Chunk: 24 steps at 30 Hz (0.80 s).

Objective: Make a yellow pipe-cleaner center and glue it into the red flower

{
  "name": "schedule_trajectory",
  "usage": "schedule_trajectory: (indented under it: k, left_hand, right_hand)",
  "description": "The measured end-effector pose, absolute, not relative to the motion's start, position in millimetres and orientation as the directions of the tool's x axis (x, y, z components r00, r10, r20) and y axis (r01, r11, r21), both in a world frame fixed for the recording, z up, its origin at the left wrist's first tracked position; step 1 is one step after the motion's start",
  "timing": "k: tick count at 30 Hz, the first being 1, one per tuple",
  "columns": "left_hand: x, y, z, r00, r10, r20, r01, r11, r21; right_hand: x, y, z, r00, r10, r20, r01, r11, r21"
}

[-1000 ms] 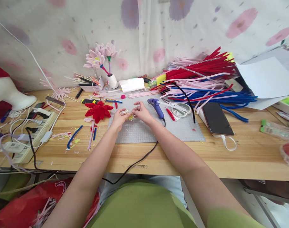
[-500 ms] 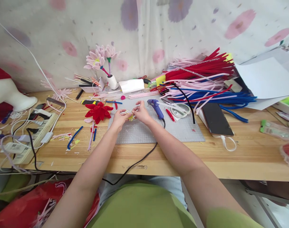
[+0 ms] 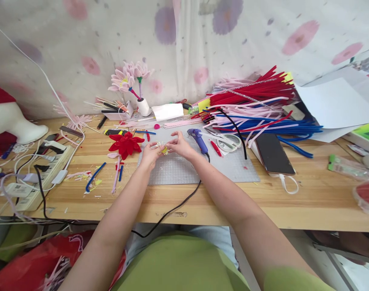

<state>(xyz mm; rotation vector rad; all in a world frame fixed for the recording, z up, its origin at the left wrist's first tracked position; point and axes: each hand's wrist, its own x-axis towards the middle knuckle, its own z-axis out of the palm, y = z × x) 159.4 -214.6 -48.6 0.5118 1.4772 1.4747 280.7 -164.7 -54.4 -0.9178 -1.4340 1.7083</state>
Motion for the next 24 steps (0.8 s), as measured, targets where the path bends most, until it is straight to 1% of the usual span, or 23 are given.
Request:
schedule_trajectory:
  k: [8, 14, 18, 24]
  left_hand:
    - [165, -219, -44, -0.441, 0.823, -0.359, -0.373, 0.196, 0.907]
    - [167, -223, -42, -0.425, 0.812, -0.399, -0.420, 0.213, 0.882]
    - [169, -221, -41, -0.452, 0.794, -0.406, -0.397, 0.229, 0.889]
    - [169, -217, -45, -0.472, 0.787, -0.398, -0.341, 0.253, 0.905]
  right_hand:
    - [276, -167, -57, -0.387, 0.920, -0.061, -0.103, -0.109, -0.989]
    - [273, -168, -59, -0.311, 0.950, -0.024, -0.040, -0.038, -0.998]
    - [272, -168, -60, -0.295, 0.955, 0.014, 0.004, 0.016, -1.000]
    - [272, -169, -58, -0.300, 0.954, 0.019, 0.016, 0.025, -1.000]
